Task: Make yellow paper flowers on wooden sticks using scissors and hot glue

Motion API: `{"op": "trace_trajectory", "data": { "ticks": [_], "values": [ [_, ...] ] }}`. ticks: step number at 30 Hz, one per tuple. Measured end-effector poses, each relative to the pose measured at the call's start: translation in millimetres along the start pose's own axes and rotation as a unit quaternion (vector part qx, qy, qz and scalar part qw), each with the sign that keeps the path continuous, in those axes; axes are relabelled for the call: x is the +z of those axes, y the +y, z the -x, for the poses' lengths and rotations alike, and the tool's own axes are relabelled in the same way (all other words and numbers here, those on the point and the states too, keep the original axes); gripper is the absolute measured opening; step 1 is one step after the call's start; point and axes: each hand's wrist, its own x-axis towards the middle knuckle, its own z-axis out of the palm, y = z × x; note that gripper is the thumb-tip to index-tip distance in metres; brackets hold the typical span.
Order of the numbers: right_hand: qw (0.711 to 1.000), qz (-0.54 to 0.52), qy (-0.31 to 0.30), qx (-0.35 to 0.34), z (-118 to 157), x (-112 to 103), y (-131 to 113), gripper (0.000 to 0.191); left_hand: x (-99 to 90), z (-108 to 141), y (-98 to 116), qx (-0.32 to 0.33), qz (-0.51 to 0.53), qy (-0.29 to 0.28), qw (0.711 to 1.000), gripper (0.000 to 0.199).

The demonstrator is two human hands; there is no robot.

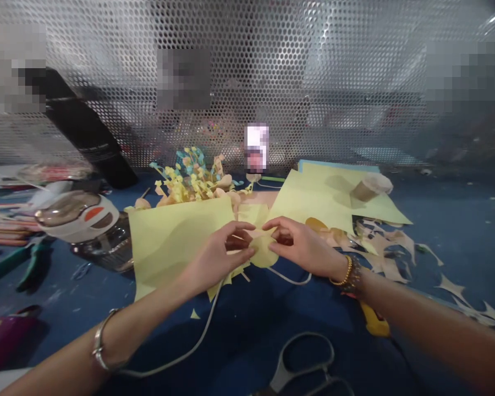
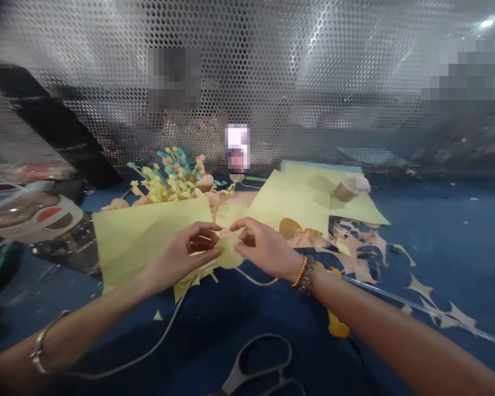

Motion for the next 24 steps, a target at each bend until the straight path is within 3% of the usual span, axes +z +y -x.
{"op": "trace_trajectory", "data": {
  "ticks": [2, 4, 6, 12, 19, 24],
  "values": [
    [1.000, 0.023, 0.000, 0.004, 0.1, -7.0, 6.0, 0.024, -14.2, 3.3, -5.5, 0.029, -0.130, 0.007, 0.991, 0.033],
    [0.998, 0.058, 0.005, 0.015, 1.9, -14.0, 12.0, 0.024, -30.9, 9.9, -13.2, 0.041, -0.272, 0.008, 0.961, 0.036],
    [0.993, 0.111, 0.003, 0.029, 5.0, -18.0, 16.1, 0.026, -44.3, 19.6, -21.6, 0.035, -0.335, -0.007, 0.942, 0.042],
    [0.983, 0.179, -0.039, 0.033, 11.8, -14.8, 20.1, 0.029, -52.0, 46.5, -39.7, 0.042, -0.370, -0.057, 0.926, 0.057],
    [0.980, 0.191, -0.049, 0.034, 14.1, -13.9, 22.9, 0.031, -56.4, 47.4, -47.6, 0.023, -0.378, -0.077, 0.922, 0.045],
    [0.977, 0.201, -0.055, 0.045, 15.0, -15.2, 22.8, 0.032, -59.1, 50.7, -48.4, 0.010, -0.385, -0.061, 0.921, 0.036]
  ]
}}
